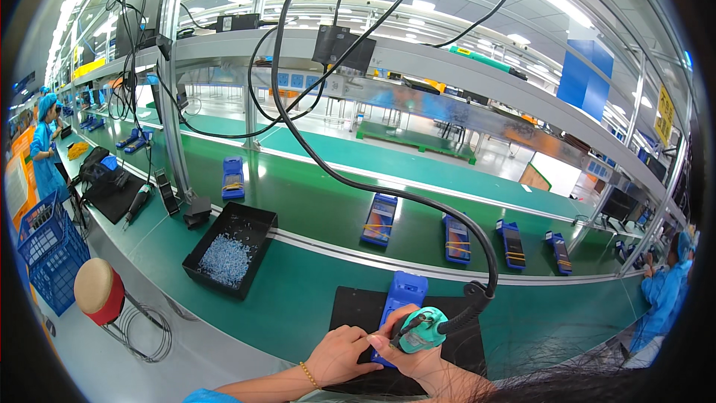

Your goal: The person drives screws into blue handheld electronic devices on a factory assembly line using an electric screwdriver.

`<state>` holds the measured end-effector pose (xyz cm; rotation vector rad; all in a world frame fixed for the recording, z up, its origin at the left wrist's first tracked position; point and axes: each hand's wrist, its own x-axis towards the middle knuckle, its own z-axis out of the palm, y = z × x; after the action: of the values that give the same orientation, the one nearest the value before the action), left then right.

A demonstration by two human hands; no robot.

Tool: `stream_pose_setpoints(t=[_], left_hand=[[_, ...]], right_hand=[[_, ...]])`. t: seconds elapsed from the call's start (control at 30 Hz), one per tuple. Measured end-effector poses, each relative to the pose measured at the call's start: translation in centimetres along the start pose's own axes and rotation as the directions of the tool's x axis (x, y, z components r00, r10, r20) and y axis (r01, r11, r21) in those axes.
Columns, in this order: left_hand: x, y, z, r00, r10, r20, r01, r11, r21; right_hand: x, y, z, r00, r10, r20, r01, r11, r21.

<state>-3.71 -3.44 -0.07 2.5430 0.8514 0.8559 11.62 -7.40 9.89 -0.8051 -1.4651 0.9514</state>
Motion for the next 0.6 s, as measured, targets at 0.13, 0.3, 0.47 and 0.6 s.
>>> stream_pose_setpoints(t=[0.13, 0.3, 0.47, 0.6], left_hand=[[0.0, 0.8, -0.4, 0.985, 0.028, -0.17, -0.034, 0.999, -0.035], [-0.4, 0.2, -0.3, 0.991, 0.1, -0.09, -0.108, 0.99, -0.088], [-1.1, -0.5, 0.2, 0.988, 0.113, -0.1, -0.125, 0.985, -0.119], [-1.2, 1.7, -1.7, 0.989, -0.149, -0.014, 0.132, 0.913, -0.386]], right_hand=[[-0.1, -0.5, 0.0, 0.996, -0.056, -0.075, 0.057, 0.998, 0.017], [-0.7, -0.8, -1.1, 0.992, -0.069, -0.107, 0.082, 0.989, 0.122], [-1.4, -1.6, -3.2, 0.976, -0.156, -0.151, 0.168, 0.983, 0.076], [-2.7, -2.0, -4.8, 0.981, -0.029, -0.194, 0.074, 0.971, 0.229]])
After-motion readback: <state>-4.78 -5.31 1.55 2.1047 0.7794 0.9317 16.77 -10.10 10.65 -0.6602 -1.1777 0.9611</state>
